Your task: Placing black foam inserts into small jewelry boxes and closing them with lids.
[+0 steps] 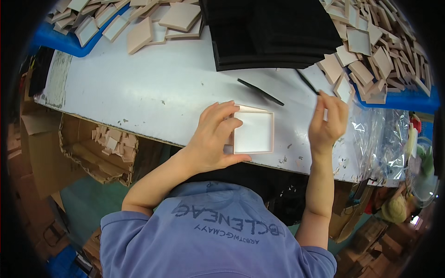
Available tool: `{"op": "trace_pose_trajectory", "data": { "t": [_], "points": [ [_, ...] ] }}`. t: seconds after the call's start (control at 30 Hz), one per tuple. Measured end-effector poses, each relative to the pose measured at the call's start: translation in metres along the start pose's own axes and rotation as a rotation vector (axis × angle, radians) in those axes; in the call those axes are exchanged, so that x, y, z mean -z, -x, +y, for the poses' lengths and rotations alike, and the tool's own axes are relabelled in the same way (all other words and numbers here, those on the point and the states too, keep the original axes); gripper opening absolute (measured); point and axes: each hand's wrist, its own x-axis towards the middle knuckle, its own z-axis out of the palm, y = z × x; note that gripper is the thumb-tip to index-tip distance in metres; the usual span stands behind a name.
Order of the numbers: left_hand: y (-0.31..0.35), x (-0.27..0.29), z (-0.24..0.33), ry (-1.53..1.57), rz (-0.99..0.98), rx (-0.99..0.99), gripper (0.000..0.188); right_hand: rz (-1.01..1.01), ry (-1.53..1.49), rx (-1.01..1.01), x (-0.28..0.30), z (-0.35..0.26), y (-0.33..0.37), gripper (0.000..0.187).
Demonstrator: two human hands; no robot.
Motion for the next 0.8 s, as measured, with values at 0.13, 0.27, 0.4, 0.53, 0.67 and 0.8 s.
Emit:
{"op": "trace_pose_trajectory", "data": {
  "t": [0.13,0.27,0.4,0.53,0.67,0.8],
  "points": [
    [0.004,-0.005,-0.004,-0.023,-0.003,0.009,0.088,-0.196,-0.166,0.212,0.014,-0.026,0.01,0.017],
    [0.007,-0.004,-0.004,-0.004,0.004,0.064,0.115,-0.496,-0.332,0.396,0.015,-0.051,0.003,0.015],
    [0.001,-0.007,-0.008,0.04,0.017,0.02,0.125,-0.709,-0.576,0.315,0.012,-0.055,0.001,0.019],
    [-0.005,0.002,-0.003,-0.038,-0.035,0.035,0.115,-0.843,-0.587,0.22,0.012,-0.043,-0.002,0.028],
    [-0.006,0.008,0.0,-0.107,-0.131,0.118,0.09,-0.4,-0.307,-0.227,0.008,0.036,-0.008,0.027],
    [-0.009,0.005,-0.002,-0.09,-0.107,0.062,0.086,-0.426,0.475,-0.277,0.019,0.147,0.04,0.024]
  ]
}}
